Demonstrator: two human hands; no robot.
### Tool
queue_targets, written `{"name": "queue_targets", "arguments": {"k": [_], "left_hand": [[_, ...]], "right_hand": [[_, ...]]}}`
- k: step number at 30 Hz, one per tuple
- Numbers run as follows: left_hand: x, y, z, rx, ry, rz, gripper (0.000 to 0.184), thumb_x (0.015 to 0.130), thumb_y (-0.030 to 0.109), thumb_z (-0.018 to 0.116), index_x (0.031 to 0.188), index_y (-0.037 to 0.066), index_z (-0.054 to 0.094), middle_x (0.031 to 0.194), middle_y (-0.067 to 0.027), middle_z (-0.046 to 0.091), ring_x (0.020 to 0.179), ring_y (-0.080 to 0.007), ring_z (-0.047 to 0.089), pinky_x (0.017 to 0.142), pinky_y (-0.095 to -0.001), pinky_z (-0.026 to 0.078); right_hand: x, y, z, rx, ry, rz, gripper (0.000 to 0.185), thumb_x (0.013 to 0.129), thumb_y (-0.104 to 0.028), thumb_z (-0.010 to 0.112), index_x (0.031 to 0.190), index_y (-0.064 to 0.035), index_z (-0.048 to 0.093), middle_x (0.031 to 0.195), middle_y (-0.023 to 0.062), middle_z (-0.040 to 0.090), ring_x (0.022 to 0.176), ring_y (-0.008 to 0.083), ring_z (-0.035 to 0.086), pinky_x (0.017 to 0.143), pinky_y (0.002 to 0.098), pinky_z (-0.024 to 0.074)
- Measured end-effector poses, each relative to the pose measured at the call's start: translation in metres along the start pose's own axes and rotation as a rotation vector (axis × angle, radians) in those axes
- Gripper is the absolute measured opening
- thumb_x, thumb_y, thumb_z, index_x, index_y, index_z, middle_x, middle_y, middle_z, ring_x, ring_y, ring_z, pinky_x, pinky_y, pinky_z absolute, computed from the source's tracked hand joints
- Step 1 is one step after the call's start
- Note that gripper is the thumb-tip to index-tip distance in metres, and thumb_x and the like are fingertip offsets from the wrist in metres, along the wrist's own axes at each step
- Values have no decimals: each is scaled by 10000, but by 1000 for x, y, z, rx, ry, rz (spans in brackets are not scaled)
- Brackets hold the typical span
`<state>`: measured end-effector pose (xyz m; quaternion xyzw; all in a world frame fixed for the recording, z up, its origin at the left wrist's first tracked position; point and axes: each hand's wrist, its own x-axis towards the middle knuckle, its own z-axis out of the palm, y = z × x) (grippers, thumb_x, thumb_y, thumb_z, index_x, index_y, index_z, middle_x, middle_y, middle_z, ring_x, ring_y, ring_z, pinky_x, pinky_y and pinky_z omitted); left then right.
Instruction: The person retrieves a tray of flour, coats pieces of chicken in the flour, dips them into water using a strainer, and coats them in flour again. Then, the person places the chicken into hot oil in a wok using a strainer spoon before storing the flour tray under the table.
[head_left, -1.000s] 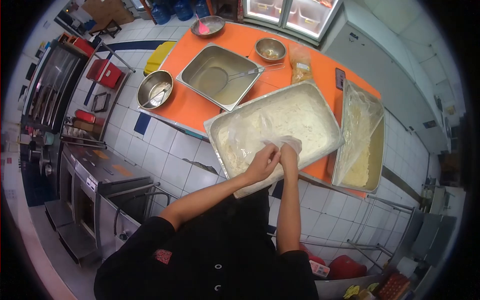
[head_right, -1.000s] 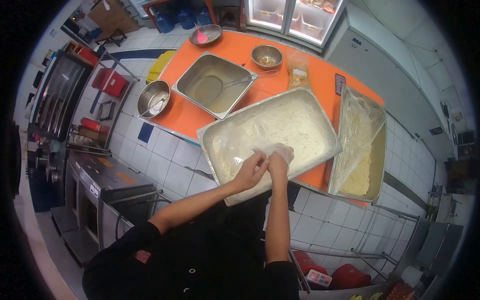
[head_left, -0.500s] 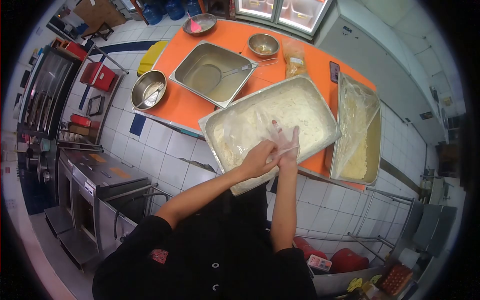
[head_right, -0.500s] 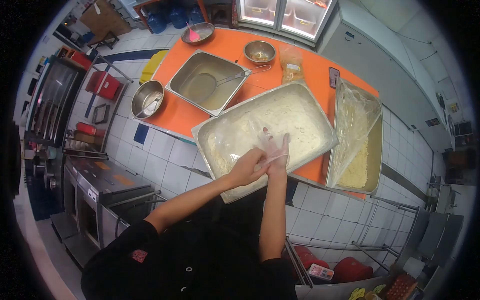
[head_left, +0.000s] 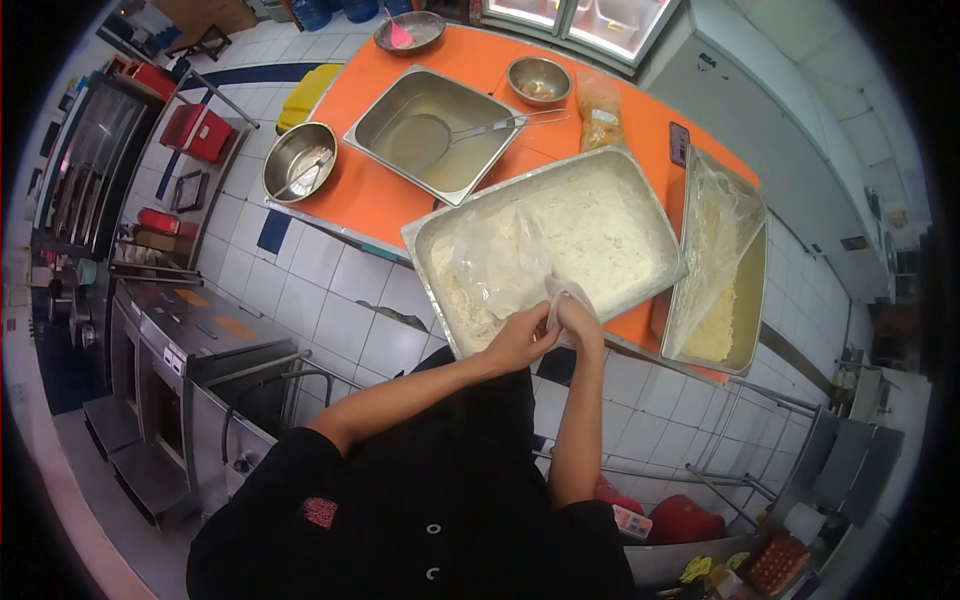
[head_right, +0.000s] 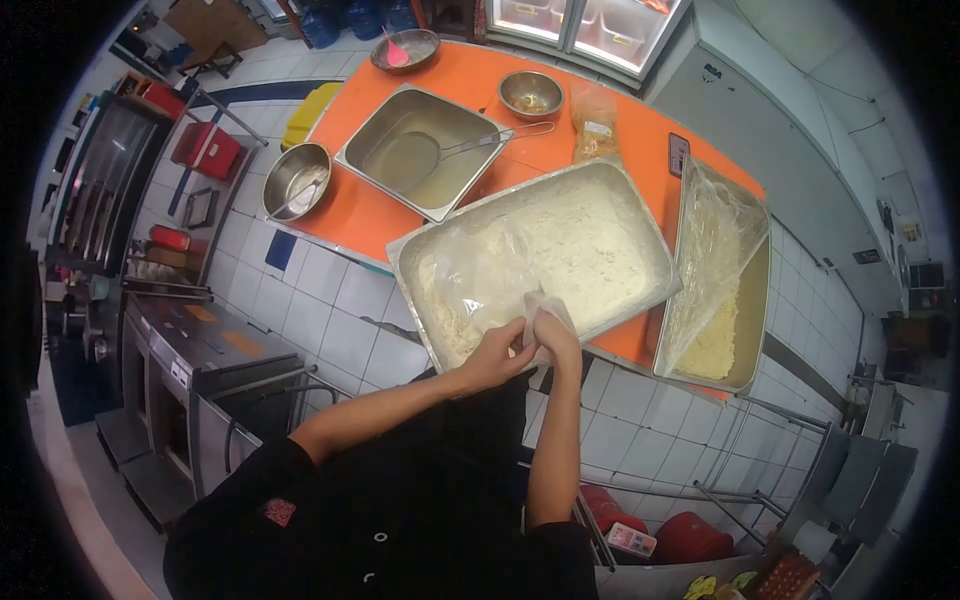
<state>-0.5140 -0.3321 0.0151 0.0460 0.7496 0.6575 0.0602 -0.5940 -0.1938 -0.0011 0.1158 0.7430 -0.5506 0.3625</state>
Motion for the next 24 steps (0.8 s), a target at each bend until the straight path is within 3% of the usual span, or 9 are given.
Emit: {"name": "queue_targets", "arguments": {"k": [3,6,10,11,16,17,21,23,24], "left_hand": [[-2,1,5,-74,70,-51,153,907,96,667,941,-4,556,726,-116,596,673,-176,614,624,-311,477],[3,-6,10,-66,84,-67,162,910,93,660,1003,-5,571,800,-105,619,731,-156,621,653,-304,494],[13,5,15,-194,86,33,187,919,89,641,1070,1,575,905,-95,641,800,-148,626,684,-297,507],[16,0,15,-208,115,-25,197,922,86,633,1093,8,575,951,-89,647,827,-144,628,694,-294,511],[77,-62,-31,48,430,-185,245,898,114,650,1118,16,606,1005,-157,671,780,-196,666,691,-318,540],[91,-69,-43,178,461,-121,287,871,122,644,1135,14,614,1016,-176,671,813,-279,686,719,-372,551],[133,-84,-70,646,276,-19,359,840,115,628,1185,18,610,1054,-195,668,844,-366,679,764,-432,549],[142,-95,-83,771,-218,-151,311,836,112,584,1130,43,661,1046,-199,674,882,-418,660,823,-470,531],[136,-92,-85,785,-240,-150,311,836,112,584,1130,43,661,1046,-199,674,882,-418,660,823,-470,531]], "right_hand": [[-2,8,8,-102,191,-152,307,950,-253,554,849,20,652,785,86,624,703,172,602,585,341,461],[-2,-1,8,41,403,-119,269,944,-201,540,882,37,650,812,118,628,795,181,616,687,327,487],[37,-8,-31,1157,483,-269,237,904,-136,513,902,69,631,848,180,652,879,257,655,781,348,496],[34,-8,-37,1150,479,-269,237,904,-136,513,902,69,631,848,180,652,879,257,655,781,348,496],[22,6,-56,-643,136,-216,305,929,-181,480,960,73,646,966,234,692,973,399,645,894,455,490],[19,5,-53,-321,14,-193,398,937,-215,478,1142,95,619,1197,304,634,1159,445,584,1020,451,444],[34,-1,-43,-656,73,-278,556,940,-222,504,1357,142,458,1394,344,491,1334,426,469,1121,416,363],[45,-11,-51,-573,390,-416,697,950,-225,527,1458,173,265,1506,360,338,1441,407,332,1187,400,268],[53,-21,-73,-528,594,-407,591,956,-236,541,1388,151,424,1401,376,462,1340,400,480,1122,430,371]]}}
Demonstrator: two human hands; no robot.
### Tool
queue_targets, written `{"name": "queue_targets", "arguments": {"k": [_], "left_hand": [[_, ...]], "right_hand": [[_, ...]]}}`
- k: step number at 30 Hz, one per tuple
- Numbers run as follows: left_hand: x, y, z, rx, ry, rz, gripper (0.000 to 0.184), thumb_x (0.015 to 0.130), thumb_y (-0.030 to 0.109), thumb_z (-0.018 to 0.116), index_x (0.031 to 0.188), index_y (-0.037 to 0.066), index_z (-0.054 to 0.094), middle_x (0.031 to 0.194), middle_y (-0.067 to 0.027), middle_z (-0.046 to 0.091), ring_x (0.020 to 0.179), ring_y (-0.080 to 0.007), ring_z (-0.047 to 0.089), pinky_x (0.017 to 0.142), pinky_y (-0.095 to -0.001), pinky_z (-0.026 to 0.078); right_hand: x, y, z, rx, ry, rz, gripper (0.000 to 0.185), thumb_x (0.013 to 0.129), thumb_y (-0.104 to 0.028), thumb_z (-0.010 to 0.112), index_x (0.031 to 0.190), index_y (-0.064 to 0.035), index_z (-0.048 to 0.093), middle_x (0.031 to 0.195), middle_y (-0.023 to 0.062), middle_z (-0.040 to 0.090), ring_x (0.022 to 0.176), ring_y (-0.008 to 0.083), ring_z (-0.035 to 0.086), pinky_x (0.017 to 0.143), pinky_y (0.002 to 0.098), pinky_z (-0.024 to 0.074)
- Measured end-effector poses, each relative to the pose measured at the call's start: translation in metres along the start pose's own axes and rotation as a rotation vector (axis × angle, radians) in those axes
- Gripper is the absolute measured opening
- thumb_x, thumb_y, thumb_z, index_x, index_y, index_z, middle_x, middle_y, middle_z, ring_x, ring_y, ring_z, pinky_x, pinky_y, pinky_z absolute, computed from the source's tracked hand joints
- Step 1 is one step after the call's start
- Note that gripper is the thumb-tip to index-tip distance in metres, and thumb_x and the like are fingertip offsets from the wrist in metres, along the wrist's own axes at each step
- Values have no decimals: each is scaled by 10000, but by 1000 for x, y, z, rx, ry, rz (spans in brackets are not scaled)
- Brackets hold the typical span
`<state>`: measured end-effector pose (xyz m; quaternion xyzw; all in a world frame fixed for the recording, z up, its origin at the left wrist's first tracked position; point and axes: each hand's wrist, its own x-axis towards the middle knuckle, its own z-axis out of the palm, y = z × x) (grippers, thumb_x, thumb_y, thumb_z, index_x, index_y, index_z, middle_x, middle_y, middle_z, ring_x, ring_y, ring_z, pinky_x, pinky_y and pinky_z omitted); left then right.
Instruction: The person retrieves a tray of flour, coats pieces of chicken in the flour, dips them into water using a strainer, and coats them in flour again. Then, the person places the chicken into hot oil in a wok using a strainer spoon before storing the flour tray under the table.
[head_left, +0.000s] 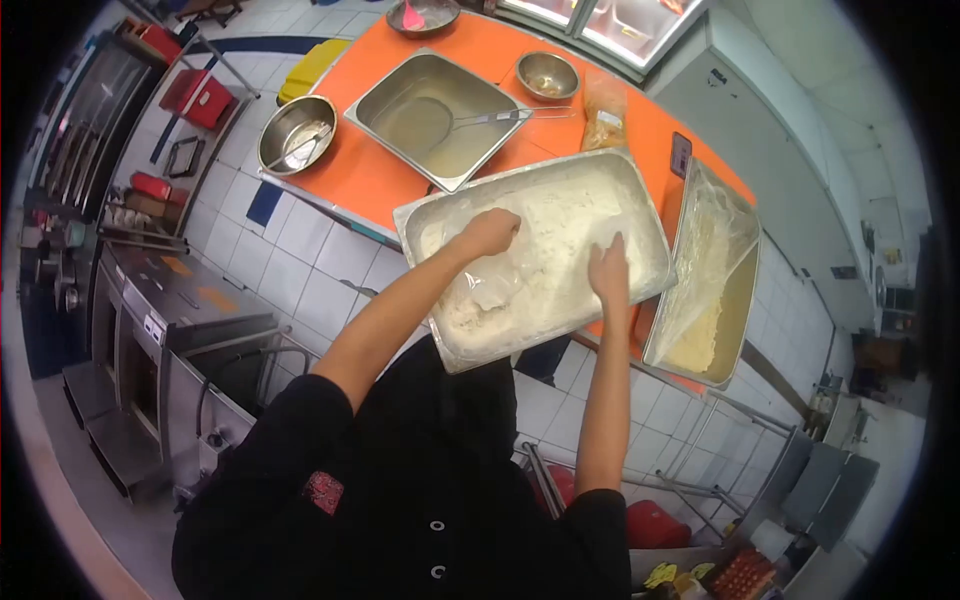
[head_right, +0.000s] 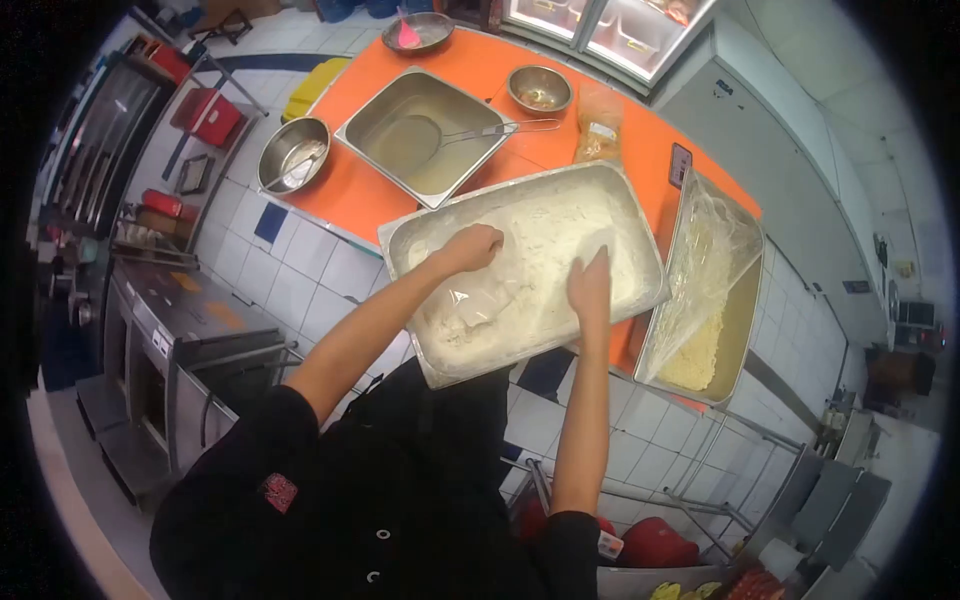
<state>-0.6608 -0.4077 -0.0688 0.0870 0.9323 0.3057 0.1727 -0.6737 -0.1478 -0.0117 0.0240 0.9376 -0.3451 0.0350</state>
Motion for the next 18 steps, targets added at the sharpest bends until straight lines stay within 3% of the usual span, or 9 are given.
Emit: {"name": "queue_targets", "arguments": {"k": [2,3,6,8,9,11,14,16,18], "left_hand": [[-12,5,-20,-72,235,219,228,812,104,632,1008,6,698,947,-183,689,858,-345,682,765,-431,541],[-21,11,-29,-60,229,225,228,812,104,632,1008,6,698,947,-183,689,858,-345,682,765,-431,541],[-58,29,-42,-272,302,198,164,811,108,651,909,-10,708,882,-173,686,803,-314,674,719,-392,535],[-70,36,-43,-317,337,329,159,814,125,681,883,-17,703,818,-134,687,718,-227,655,659,-331,509],[-74,35,-40,-315,336,325,159,814,125,681,883,-17,703,818,-134,687,718,-227,655,659,-331,509],[-77,24,-42,-555,350,2,167,836,151,677,844,-13,708,743,-80,679,679,-137,619,626,-296,475],[-75,3,-44,-626,219,7,218,876,195,678,811,-10,714,696,-46,672,686,-79,595,638,-261,462],[-81,13,-50,-664,144,-39,228,899,210,665,857,-8,717,749,-56,688,711,-96,610,663,-259,470],[-85,24,-60,-696,68,-75,241,922,224,652,903,-7,720,802,-67,704,737,-112,625,689,-258,477]], "right_hand": [[-9,-53,-48,-79,-93,127,378,955,-161,553,1248,74,598,1230,302,624,1143,365,640,992,415,492],[-14,-62,-48,-67,-86,132,378,955,-161,553,1248,74,598,1230,302,624,1143,365,640,992,415,492],[-44,-79,-15,342,-155,-420,200,908,16,580,1087,-7,665,1026,166,695,943,317,695,856,350,544],[-56,-91,17,425,-216,-589,125,920,13,550,1001,1,644,1002,213,671,892,383,668,779,412,521],[-60,-86,31,444,-260,-473,106,918,-2,551,979,5,638,984,219,669,881,394,661,762,420,515],[-59,-86,48,475,-317,-387,93,917,-18,552,957,9,632,967,226,668,870,405,654,745,429,509],[-64,-83,55,222,-658,-375,155,927,-73,562,1015,11,659,942,233,671,869,387,667,745,422,516],[-59,-88,55,127,-939,-424,223,942,-144,602,1073,15,688,911,184,709,857,337,690,770,415,520],[-55,-86,55,297,-945,-294,323,969,-239,594,1174,3,655,1021,165,703,950,308,677,833,413,518]]}}
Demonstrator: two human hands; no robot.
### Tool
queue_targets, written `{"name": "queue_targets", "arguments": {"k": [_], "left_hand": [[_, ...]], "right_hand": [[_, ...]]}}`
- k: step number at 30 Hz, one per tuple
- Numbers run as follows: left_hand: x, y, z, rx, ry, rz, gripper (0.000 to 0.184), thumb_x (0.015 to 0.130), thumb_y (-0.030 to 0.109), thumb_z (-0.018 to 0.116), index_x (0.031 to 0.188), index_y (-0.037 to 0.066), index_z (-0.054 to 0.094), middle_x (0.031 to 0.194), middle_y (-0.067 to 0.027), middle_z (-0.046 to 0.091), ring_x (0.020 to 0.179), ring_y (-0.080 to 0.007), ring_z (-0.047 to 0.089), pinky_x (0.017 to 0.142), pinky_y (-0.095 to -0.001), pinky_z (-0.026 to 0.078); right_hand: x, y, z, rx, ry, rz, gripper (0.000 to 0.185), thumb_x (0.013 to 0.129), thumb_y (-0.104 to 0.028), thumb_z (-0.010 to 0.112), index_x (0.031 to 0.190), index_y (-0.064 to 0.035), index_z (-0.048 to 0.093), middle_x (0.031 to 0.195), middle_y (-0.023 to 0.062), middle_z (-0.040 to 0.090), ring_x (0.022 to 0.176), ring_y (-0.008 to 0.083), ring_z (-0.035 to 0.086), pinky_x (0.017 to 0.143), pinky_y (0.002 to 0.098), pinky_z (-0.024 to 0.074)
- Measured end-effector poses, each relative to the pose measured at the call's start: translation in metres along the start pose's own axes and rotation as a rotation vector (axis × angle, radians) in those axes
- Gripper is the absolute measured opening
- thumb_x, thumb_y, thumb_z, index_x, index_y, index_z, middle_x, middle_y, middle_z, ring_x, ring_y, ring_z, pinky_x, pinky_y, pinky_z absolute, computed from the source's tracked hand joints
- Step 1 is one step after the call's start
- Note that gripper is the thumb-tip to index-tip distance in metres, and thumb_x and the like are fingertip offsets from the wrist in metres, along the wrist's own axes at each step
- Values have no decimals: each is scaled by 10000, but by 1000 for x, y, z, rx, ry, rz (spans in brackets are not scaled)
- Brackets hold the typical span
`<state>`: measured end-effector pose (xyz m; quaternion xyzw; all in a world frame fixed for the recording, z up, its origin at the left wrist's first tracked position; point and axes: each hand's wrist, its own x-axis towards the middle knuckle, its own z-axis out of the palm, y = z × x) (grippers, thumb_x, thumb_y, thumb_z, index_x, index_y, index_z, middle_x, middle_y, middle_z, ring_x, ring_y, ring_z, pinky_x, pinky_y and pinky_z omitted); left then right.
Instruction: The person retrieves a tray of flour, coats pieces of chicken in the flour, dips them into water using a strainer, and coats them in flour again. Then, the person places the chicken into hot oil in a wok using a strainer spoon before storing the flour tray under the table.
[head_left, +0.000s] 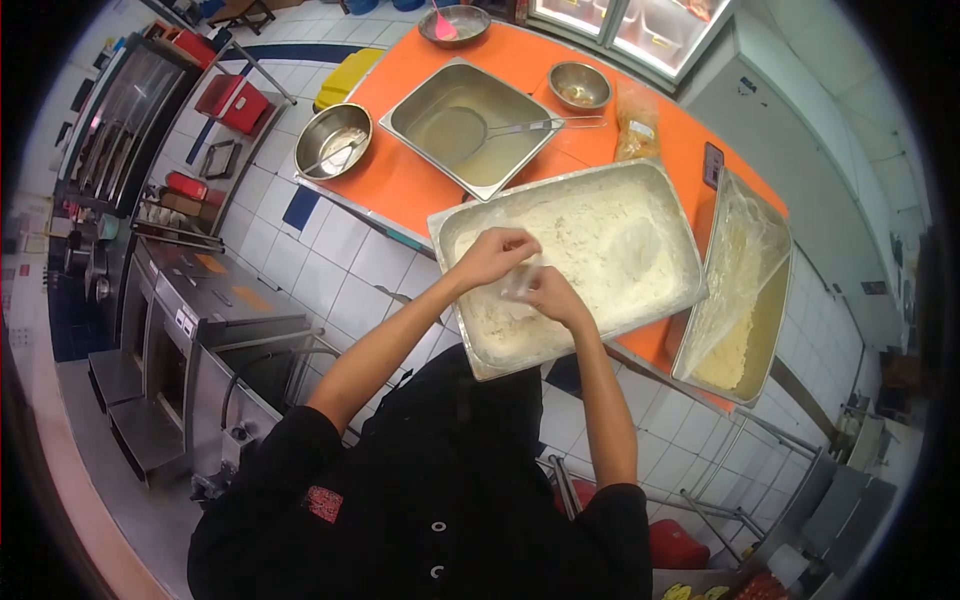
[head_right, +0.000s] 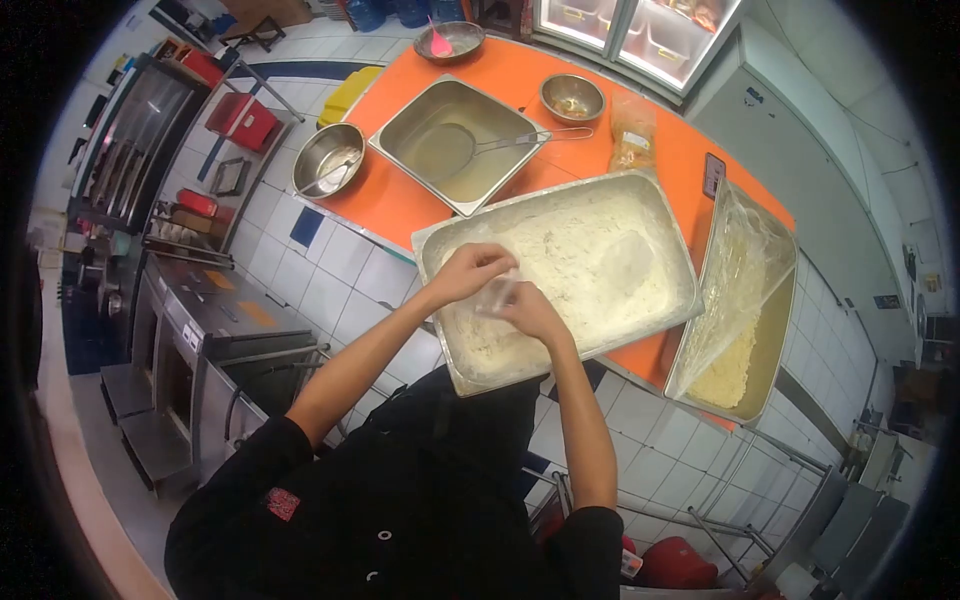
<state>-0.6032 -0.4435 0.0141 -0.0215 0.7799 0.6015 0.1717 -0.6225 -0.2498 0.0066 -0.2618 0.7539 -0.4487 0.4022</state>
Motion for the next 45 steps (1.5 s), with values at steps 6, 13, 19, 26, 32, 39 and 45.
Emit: {"name": "queue_targets", "arguments": {"k": [6,13,19,26,32,39,45], "left_hand": [[-47,37,4,225,497,495,252,815,128,760,1007,18,641,931,-97,641,864,-192,617,774,-325,483],[-59,21,62,573,364,561,254,811,78,725,1037,43,617,964,-120,625,850,-296,605,729,-410,483],[-59,15,55,284,432,442,158,924,68,638,1070,45,581,921,-100,634,833,-232,613,739,-345,481],[-50,0,32,-468,253,264,99,1042,141,513,1098,59,516,922,-26,606,868,-104,583,794,-283,478],[-53,-4,28,-1004,9,171,95,1032,134,541,1102,82,503,916,-6,572,868,-76,560,763,-249,464],[-54,-17,20,-881,102,-50,109,1015,105,546,1116,106,506,923,-3,580,796,-84,578,716,-244,506],[-80,-20,60,-1032,-18,-176,189,996,31,497,1161,123,496,897,-5,588,712,-97,550,700,-256,487]], "right_hand": [[-6,20,12,1492,99,-108,709,1015,-586,392,1462,-36,413,1450,144,479,1325,275,470,1112,495,379],[-12,4,32,1715,48,-323,715,1042,-583,302,1482,-24,369,1474,165,458,1389,272,408,1188,449,278],[-27,-3,51,16,677,72,360,1038,-243,501,1266,19,598,1252,181,633,1017,277,683,928,388,539],[-46,-46,68,74,1412,-234,552,826,-31,751,1313,39,499,1137,206,596,1115,323,601,997,429,473],[-26,-15,39,670,661,130,521,940,-177,552,1381,81,451,1318,220,566,1098,308,635,941,404,525],[-26,-2,45,1480,375,-92,501,868,-11,437,1357,93,461,1339,198,562,1216,295,589,1031,427,498],[-27,-42,36,1688,362,-606,679,837,36,438,1507,44,328,1542,185,387,1407,303,411,1176,403,321]]}}
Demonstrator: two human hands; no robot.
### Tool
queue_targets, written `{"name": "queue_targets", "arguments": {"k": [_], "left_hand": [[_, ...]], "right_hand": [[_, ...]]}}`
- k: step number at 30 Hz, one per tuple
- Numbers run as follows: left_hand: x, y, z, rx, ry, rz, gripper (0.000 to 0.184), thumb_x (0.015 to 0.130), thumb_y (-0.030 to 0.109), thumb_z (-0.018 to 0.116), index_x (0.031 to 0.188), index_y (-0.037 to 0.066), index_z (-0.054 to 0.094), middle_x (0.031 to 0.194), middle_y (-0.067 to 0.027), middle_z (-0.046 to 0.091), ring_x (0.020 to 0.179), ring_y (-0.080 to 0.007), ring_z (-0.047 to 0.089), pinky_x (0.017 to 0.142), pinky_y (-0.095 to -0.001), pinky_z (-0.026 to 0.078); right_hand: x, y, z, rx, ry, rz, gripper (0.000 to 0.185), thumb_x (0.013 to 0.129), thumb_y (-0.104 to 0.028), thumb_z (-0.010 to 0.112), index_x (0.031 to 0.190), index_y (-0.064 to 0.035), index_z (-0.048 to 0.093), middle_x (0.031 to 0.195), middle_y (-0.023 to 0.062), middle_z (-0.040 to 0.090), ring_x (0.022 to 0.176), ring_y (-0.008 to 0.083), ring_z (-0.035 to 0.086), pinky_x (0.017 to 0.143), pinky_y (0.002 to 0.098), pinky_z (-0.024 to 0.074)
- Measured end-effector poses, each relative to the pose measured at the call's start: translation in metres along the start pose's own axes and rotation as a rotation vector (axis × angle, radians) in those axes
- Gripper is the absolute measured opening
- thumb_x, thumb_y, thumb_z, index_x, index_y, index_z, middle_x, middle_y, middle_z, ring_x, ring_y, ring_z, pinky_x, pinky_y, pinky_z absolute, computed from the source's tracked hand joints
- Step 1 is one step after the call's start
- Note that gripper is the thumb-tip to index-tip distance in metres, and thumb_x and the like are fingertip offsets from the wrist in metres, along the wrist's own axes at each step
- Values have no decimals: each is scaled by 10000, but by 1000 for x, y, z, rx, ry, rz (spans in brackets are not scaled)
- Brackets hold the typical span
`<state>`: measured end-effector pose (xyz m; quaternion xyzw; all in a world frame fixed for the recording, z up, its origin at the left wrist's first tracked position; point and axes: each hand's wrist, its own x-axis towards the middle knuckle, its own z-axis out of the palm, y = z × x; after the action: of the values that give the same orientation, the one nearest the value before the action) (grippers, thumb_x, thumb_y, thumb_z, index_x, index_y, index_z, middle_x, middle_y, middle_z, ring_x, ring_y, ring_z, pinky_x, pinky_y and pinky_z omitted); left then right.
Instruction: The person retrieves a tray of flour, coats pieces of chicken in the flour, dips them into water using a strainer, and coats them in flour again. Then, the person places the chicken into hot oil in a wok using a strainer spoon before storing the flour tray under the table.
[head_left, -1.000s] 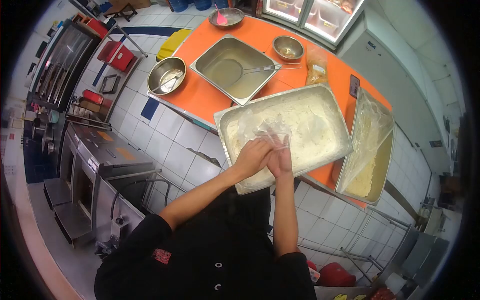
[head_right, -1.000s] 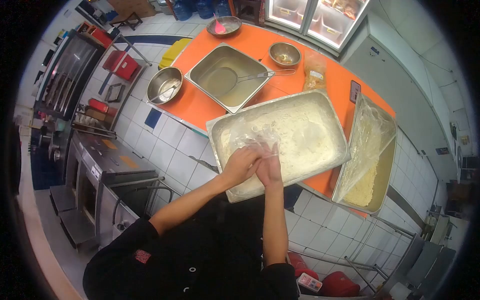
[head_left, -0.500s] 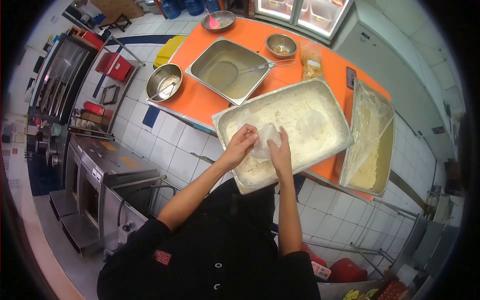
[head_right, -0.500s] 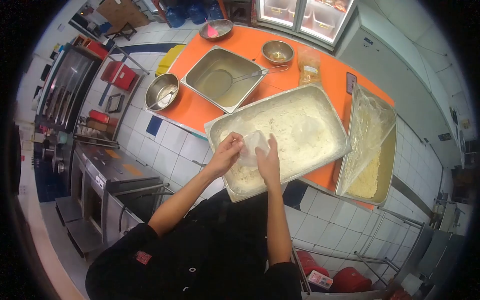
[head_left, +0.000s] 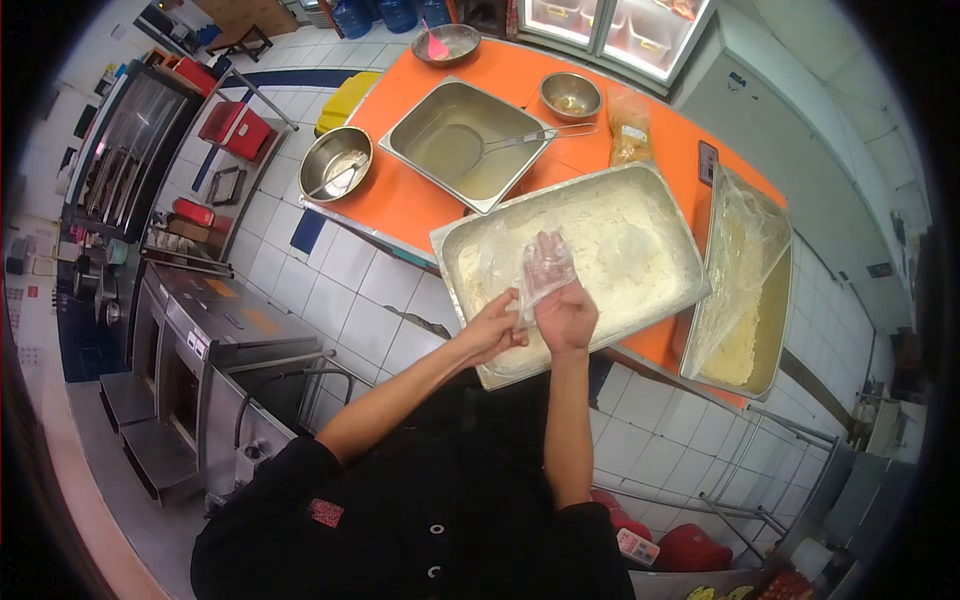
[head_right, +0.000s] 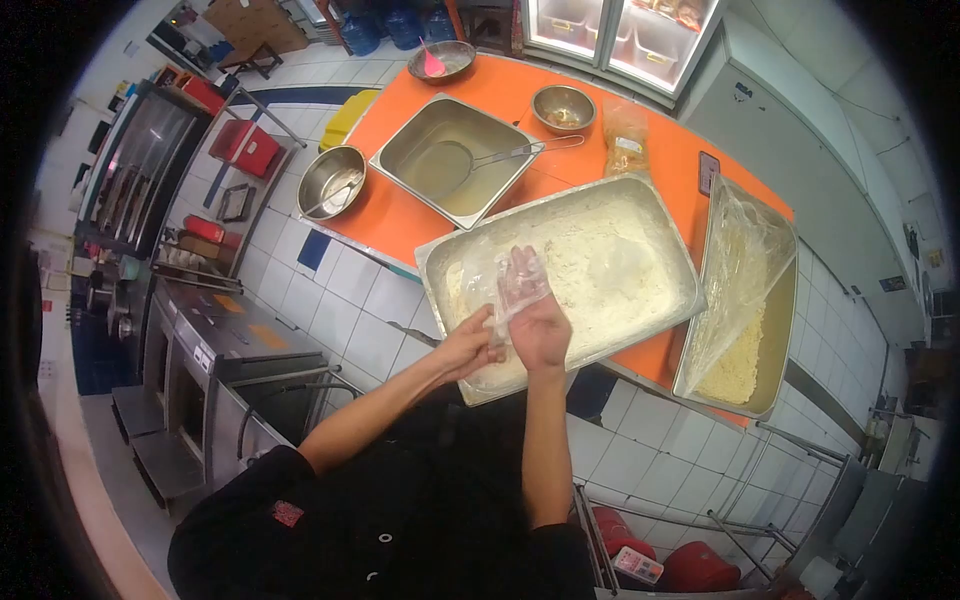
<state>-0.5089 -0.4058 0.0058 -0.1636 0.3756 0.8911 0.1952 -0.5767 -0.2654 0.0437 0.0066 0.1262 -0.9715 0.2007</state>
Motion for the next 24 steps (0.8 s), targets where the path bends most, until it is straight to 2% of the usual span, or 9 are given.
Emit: {"name": "queue_targets", "arguments": {"k": [2,4,8,10,14,16,18,21,24], "left_hand": [[-4,-7,1,-395,-128,-95,198,997,13,473,1162,118,497,886,-14,599,740,-127,582,758,-291,511],[-3,-3,-1,-402,-80,-95,175,1001,28,479,1154,109,507,892,-21,602,759,-132,590,776,-293,512],[-6,3,-12,-177,-100,-16,89,995,91,567,1077,56,572,923,-16,607,839,-121,599,812,-272,496],[-12,-1,-1,154,-82,66,92,969,86,607,1048,48,578,918,-21,610,858,-117,600,830,-274,495],[-15,-12,22,694,-1,455,101,908,45,659,970,21,583,846,-24,568,855,-105,572,813,-258,472],[-9,-17,22,818,69,642,89,902,47,652,937,19,575,824,-30,544,830,-103,553,771,-258,467],[6,-9,12,1009,392,742,152,833,22,654,834,4,504,732,-105,509,664,-166,533,595,-309,426],[26,11,-4,1075,565,677,159,830,22,622,791,-5,470,651,-65,415,618,-121,444,563,-298,405],[16,22,16,1069,400,645,146,816,17,618,795,0,474,599,-58,396,575,-125,449,539,-299,394]], "right_hand": [[0,0,-12,-207,-50,12,700,846,50,441,1529,43,289,1569,181,352,1422,306,389,1187,383,296],[-4,-1,-32,-1060,-150,74,669,859,50,485,1505,64,311,1544,189,391,1401,291,422,1164,360,307],[-7,2,-50,-1272,-8,209,660,867,64,583,1473,88,322,1351,153,527,1222,209,534,1039,329,425],[-3,6,-29,-1319,122,-219,581,891,-13,655,1399,97,395,1164,130,585,1077,205,587,940,324,482],[6,24,-48,-1823,242,-552,534,921,-54,653,1386,84,430,1138,122,606,1054,190,600,912,311,501],[3,28,-52,-1295,484,-197,506,933,-72,641,1373,90,452,1188,170,604,1080,216,601,944,318,485],[0,35,-69,-1307,355,-217,487,933,-72,636,1358,95,465,1198,186,604,1082,231,604,938,317,483],[-17,49,-53,-1360,234,-200,491,924,-72,633,1347,109,463,1228,227,602,1110,282,604,954,346,478],[-13,39,-38,-1542,273,-332,529,902,-69,656,1352,114,448,1254,247,586,1117,320,603,970,385,478]]}}
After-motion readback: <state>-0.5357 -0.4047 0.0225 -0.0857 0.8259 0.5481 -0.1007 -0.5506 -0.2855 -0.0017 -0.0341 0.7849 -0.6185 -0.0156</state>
